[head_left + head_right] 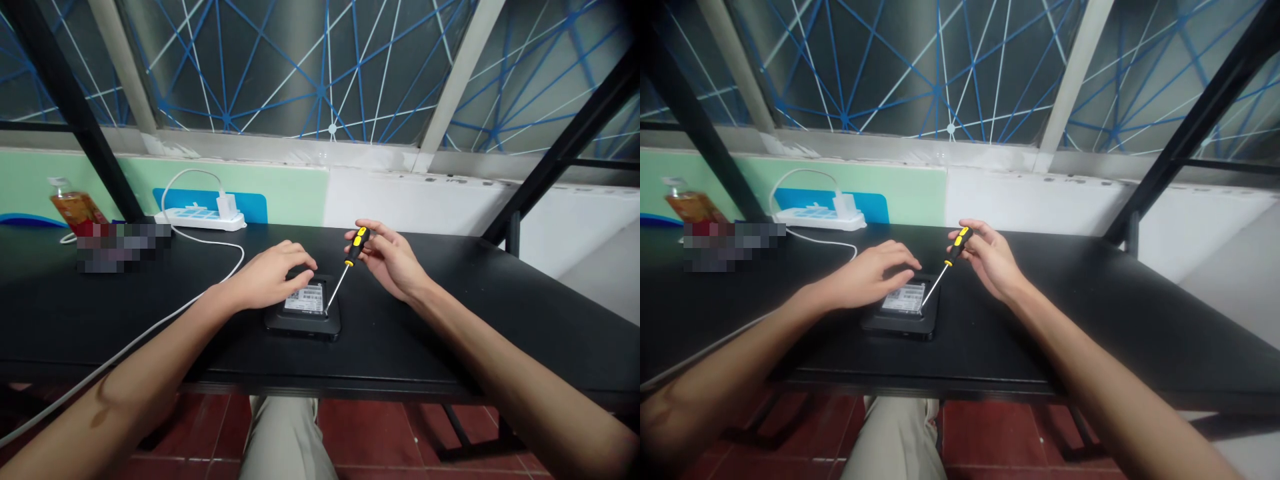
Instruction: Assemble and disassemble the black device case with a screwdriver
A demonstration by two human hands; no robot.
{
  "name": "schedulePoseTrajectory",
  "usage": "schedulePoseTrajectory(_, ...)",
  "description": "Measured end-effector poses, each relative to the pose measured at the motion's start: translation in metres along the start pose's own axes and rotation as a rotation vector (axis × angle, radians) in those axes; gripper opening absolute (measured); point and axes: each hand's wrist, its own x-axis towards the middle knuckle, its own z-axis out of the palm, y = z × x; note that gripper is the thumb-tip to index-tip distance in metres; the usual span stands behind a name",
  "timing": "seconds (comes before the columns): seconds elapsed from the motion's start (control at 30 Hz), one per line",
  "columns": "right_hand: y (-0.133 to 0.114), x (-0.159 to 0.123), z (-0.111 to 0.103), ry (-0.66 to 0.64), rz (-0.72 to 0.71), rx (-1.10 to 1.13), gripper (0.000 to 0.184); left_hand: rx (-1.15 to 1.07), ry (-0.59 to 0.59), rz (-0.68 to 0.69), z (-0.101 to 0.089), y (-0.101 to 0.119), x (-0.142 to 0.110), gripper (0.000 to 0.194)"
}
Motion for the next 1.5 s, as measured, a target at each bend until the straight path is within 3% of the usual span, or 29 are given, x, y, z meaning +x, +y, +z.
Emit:
schedulePoseTrajectory(0.17,0.001,-0.002,0.002,-0.021,0.026,-0.016,0.025,-0.031,0.022,0.015,-0.001,0.001,0.000,0.021)
schedulePoseTrajectory(0.27,0.002,-0.002,0.002,-0.055,0.027,0.003,0.025,-0.193,0.028,0.049,-0.005,0.005,0.000,0.019)
schedulePoseTrajectory(0.4,0.001,-0.002,0.001,-0.053,0.025,0.034,0.023,-0.408,-0.067,0.058,-0.012,0.013,0.001,0.023)
schedulePoseTrajectory(0.87,-0.002,0.002,-0.002,-0.004,-0.019,0.123,0.030,-0.383,-0.058,0.065,-0.013,0.015,0.001,0.020)
schedulePoseTrajectory(1.5,-0.003,-0.002,0.002,-0.015,0.031,0.093,0.030,-0.388,-0.095,0.055,-0.014,0.014,0.001,0.023)
